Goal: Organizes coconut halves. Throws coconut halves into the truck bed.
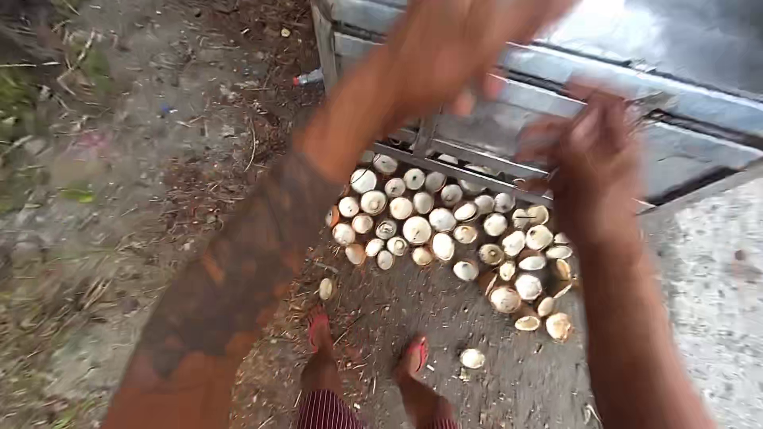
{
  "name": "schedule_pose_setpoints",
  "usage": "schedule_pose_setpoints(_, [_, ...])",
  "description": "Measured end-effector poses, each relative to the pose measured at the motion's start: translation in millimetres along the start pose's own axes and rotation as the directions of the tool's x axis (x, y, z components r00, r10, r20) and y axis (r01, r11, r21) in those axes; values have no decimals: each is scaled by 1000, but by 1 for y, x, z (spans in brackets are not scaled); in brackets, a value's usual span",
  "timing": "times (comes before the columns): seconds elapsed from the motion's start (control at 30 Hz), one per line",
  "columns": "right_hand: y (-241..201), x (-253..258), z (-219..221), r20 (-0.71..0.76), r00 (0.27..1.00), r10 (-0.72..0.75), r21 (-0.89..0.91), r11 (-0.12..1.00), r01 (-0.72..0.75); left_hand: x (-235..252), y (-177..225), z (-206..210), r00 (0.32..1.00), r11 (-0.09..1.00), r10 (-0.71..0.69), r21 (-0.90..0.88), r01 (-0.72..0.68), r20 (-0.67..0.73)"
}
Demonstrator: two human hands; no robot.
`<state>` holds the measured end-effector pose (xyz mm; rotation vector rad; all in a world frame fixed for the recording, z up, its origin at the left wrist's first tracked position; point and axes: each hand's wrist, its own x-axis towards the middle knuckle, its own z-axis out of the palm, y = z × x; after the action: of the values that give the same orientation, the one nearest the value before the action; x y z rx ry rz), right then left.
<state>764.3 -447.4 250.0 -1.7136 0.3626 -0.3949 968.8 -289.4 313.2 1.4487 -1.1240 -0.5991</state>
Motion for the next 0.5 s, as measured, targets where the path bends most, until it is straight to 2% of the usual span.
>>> schedule_pose_setpoints(0.03, [67, -32, 25, 31, 986, 164, 50, 985, -165, -43, -41, 13, 989, 987, -151, 60, 151, 2])
schedule_pose_setpoints(0.07, [137, -64, 53, 59, 929, 364, 93, 925, -368, -88, -107, 20, 948, 945, -318, 87, 316, 10])
schedule_pose_setpoints(0.13, [257, -127, 113, 110, 699, 707, 83, 694, -715, -191, -263, 30, 751, 743, -656, 112, 660, -74])
schedule_pose_setpoints(0.2, [342, -178, 181, 151, 483, 863, 35, 484, -875, -279, -396, 36, 492, 461, -855, 195, 866, -164])
schedule_pose_setpoints(0.23, [375, -192, 217, 174, 415, 893, -4, 422, -906, -305, -444, 35, 391, 339, -905, 270, 901, -169])
schedule_pose_setpoints(0.27, [405, -201, 253, 200, 364, 910, -53, 381, -923, -321, -482, 34, 335, 261, -928, 362, 895, -161])
schedule_pose_setpoints(0.3, [438, -201, 291, 216, 335, 917, -104, 363, -926, -325, -516, 32, 330, 236, -935, 462, 855, -133])
schedule_pose_setpoints(0.33, [472, -198, 329, 216, 318, 923, -165, 356, -920, -324, -550, 31, 366, 261, -926, 545, 797, -90])
schedule_pose_setpoints(0.43, [553, -189, 427, 163, 199, 966, -401, 249, -882, -341, -638, 46, 532, 441, -844, 654, 615, 68])
schedule_pose_setpoints(0.47, [575, -181, 456, 115, 170, 979, -421, 203, -884, -341, -667, 49, 581, 504, -804, 668, 548, 130])
schedule_pose_setpoints(0.5, [593, -176, 481, 65, 132, 989, -411, 147, -900, -342, -687, 54, 601, 553, -774, 673, 490, 198])
